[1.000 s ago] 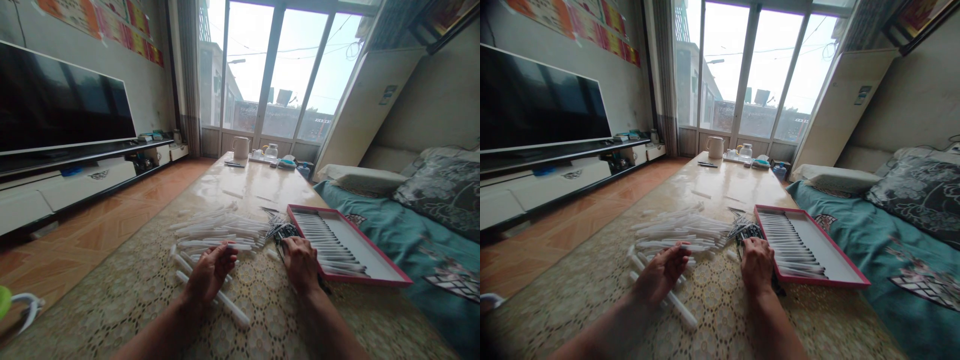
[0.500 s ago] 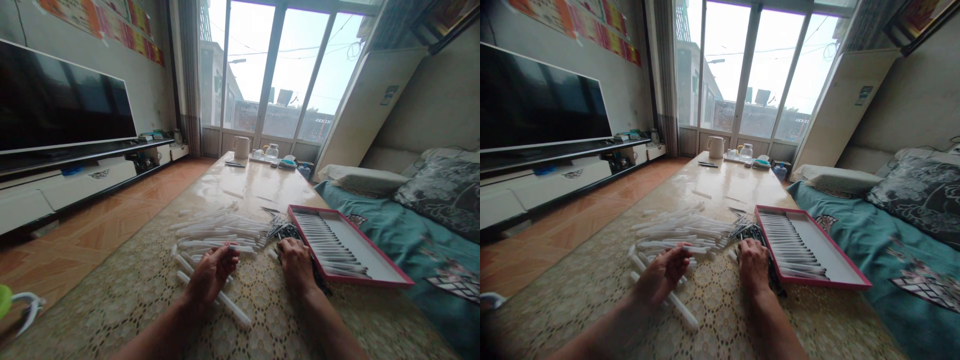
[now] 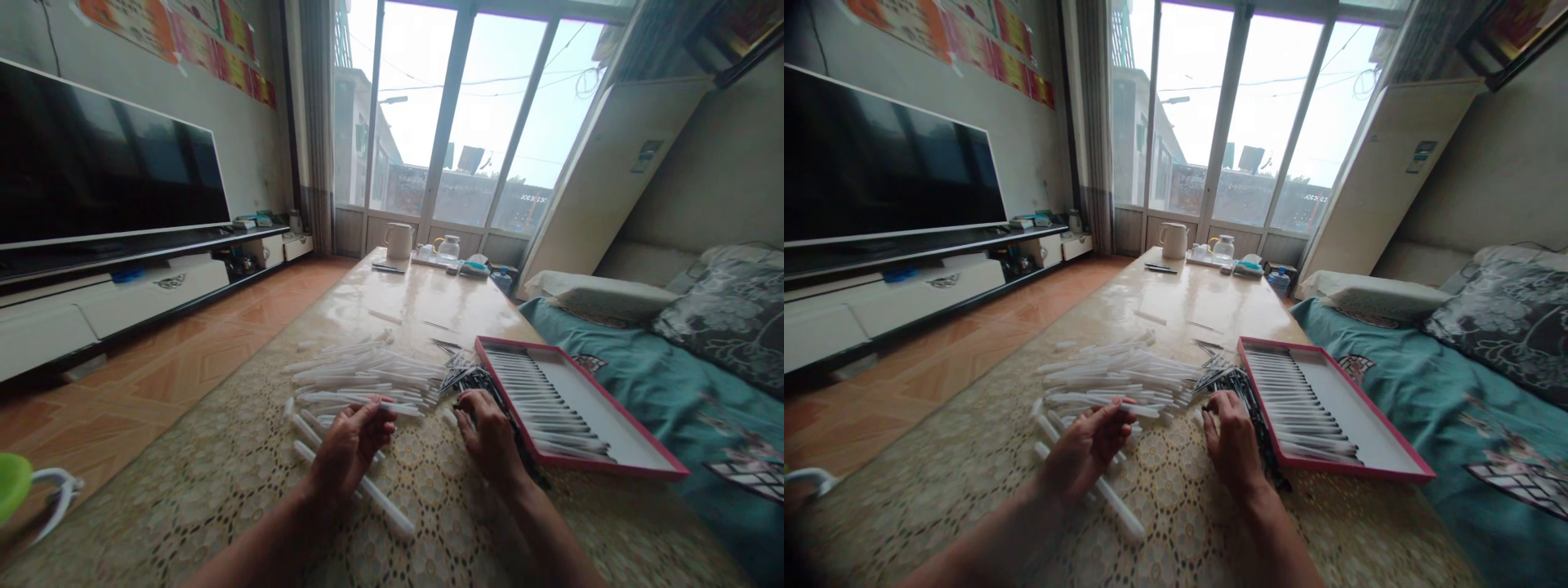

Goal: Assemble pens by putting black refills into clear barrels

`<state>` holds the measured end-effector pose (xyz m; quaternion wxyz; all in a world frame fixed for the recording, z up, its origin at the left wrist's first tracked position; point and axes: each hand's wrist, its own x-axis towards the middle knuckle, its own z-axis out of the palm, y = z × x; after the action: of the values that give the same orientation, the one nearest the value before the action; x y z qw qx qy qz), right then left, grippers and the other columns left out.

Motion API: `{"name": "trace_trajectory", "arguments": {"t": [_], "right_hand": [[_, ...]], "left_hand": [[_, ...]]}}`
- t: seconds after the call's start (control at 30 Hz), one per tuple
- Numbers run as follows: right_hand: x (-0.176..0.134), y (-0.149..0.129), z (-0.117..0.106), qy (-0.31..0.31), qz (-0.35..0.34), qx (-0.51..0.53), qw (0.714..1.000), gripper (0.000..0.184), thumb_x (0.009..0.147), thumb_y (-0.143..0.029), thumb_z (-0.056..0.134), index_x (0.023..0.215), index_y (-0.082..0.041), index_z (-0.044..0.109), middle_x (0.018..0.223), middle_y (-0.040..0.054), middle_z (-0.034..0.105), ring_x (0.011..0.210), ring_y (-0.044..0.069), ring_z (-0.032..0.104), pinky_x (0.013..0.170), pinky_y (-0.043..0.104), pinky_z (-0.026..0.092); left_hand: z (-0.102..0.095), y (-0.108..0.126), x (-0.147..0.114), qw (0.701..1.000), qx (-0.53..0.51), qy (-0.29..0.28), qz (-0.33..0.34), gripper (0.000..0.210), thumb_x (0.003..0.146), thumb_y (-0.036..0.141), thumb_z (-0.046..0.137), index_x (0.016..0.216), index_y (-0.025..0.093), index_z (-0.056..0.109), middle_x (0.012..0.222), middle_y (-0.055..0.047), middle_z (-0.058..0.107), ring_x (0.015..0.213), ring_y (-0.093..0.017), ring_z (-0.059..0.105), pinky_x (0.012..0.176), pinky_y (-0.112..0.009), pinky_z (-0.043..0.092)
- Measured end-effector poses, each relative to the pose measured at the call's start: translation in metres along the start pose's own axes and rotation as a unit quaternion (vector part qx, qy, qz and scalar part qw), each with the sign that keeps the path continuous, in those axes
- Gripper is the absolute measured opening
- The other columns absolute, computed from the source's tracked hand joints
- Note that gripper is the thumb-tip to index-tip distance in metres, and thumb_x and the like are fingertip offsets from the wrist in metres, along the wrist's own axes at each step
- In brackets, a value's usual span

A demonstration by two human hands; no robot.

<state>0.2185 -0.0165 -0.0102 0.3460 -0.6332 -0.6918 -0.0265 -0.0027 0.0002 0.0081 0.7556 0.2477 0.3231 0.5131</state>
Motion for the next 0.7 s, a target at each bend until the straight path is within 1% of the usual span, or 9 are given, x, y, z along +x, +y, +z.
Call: {"name": "trace_trajectory", "arguments": {"t": [0.1, 0.17, 0.23, 0.3, 0.4, 0.5, 0.57, 0.63, 0.7], "right_hand": [[-0.004, -0.016, -0.003, -0.003, 0.026, 0.132, 0.991, 0.009, 0.082, -0.026, 0.054, 0.077, -0.019, 0.053, 0.066, -0.0003, 0.058, 0.059, 0.015, 0.054, 0.056, 0.025, 0.042], [-0.007, -0.026, -0.005, -0.013, 0.029, 0.204, 0.979, 0.011, 0.083, -0.028, 0.055, 0.077, -0.020, 0.052, 0.065, -0.0012, 0.058, 0.059, 0.014, 0.055, 0.057, 0.024, 0.043], [-0.009, -0.034, -0.006, -0.020, 0.022, 0.255, 0.966, 0.009, 0.083, -0.027, 0.056, 0.079, -0.019, 0.053, 0.068, -0.0007, 0.059, 0.062, 0.014, 0.057, 0.059, 0.024, 0.045], [-0.011, -0.040, -0.007, -0.025, 0.017, 0.284, 0.958, 0.007, 0.083, -0.026, 0.056, 0.087, -0.019, 0.055, 0.073, 0.0004, 0.061, 0.067, 0.014, 0.059, 0.063, 0.025, 0.047], [-0.012, -0.045, -0.006, -0.043, 0.016, 0.315, 0.948, 0.014, 0.084, -0.025, 0.055, 0.096, -0.019, 0.059, 0.082, 0.0029, 0.064, 0.070, 0.015, 0.062, 0.067, 0.027, 0.049], [-0.012, -0.046, -0.003, -0.053, 0.040, 0.382, 0.922, 0.012, 0.085, -0.028, 0.054, 0.091, -0.019, 0.059, 0.083, 0.0037, 0.065, 0.070, 0.016, 0.064, 0.066, 0.028, 0.050], [-0.011, -0.046, 0.000, -0.041, 0.060, 0.412, 0.908, 0.012, 0.083, -0.030, 0.058, 0.087, -0.019, 0.058, 0.082, 0.0033, 0.065, 0.071, 0.016, 0.063, 0.064, 0.027, 0.050], [-0.010, -0.044, 0.002, -0.019, 0.073, 0.406, 0.911, 0.014, 0.079, -0.031, 0.063, 0.082, -0.019, 0.058, 0.078, 0.0017, 0.063, 0.070, 0.015, 0.060, 0.060, 0.024, 0.047], [-0.009, -0.043, 0.003, -0.005, 0.083, 0.402, 0.912, 0.015, 0.077, -0.032, 0.065, 0.079, -0.019, 0.058, 0.071, -0.0009, 0.058, 0.065, 0.013, 0.055, 0.057, 0.022, 0.044]], "left_hand": [[0.002, 0.000, -0.002, 1.000, 0.015, 0.008, 0.002, 0.005, 0.076, 0.014, 0.063, 0.077, 0.011, 0.067, 0.063, -0.005, 0.070, 0.052, -0.010, 0.062, 0.050, -0.018, 0.048], [0.003, -0.001, -0.002, 1.000, 0.026, 0.012, 0.004, 0.006, 0.076, 0.014, 0.063, 0.078, 0.011, 0.067, 0.063, -0.004, 0.069, 0.052, -0.010, 0.062, 0.051, -0.018, 0.048], [0.004, -0.002, -0.002, 0.999, 0.034, 0.013, 0.006, 0.006, 0.076, 0.013, 0.063, 0.078, 0.011, 0.067, 0.063, -0.004, 0.069, 0.052, -0.010, 0.062, 0.051, -0.018, 0.048], [0.004, -0.003, -0.002, 0.999, 0.036, 0.014, 0.009, 0.005, 0.076, 0.013, 0.063, 0.078, 0.011, 0.067, 0.063, -0.004, 0.069, 0.051, -0.010, 0.061, 0.050, -0.018, 0.047], [0.004, -0.004, 0.000, 0.999, 0.037, 0.010, 0.011, 0.005, 0.075, 0.013, 0.064, 0.078, 0.011, 0.067, 0.063, -0.004, 0.069, 0.051, -0.010, 0.062, 0.049, -0.018, 0.047], [0.003, -0.004, 0.000, 0.999, 0.037, 0.007, 0.010, 0.005, 0.075, 0.012, 0.063, 0.079, 0.011, 0.067, 0.064, -0.005, 0.070, 0.051, -0.010, 0.062, 0.050, -0.018, 0.048], [0.003, -0.004, 0.001, 0.999, 0.036, 0.009, 0.012, 0.006, 0.076, 0.012, 0.062, 0.079, 0.010, 0.067, 0.064, -0.005, 0.070, 0.052, -0.011, 0.063, 0.051, -0.018, 0.049], [0.003, -0.005, 0.002, 0.999, 0.034, 0.010, 0.017, 0.006, 0.077, 0.012, 0.062, 0.079, 0.010, 0.068, 0.065, -0.005, 0.070, 0.053, -0.011, 0.064, 0.051, -0.018, 0.050], [0.002, -0.006, 0.003, 0.999, 0.033, 0.008, 0.022, 0.005, 0.077, 0.013, 0.063, 0.079, 0.011, 0.067, 0.066, -0.005, 0.071, 0.055, -0.012, 0.064, 0.052, -0.019, 0.051]]}}
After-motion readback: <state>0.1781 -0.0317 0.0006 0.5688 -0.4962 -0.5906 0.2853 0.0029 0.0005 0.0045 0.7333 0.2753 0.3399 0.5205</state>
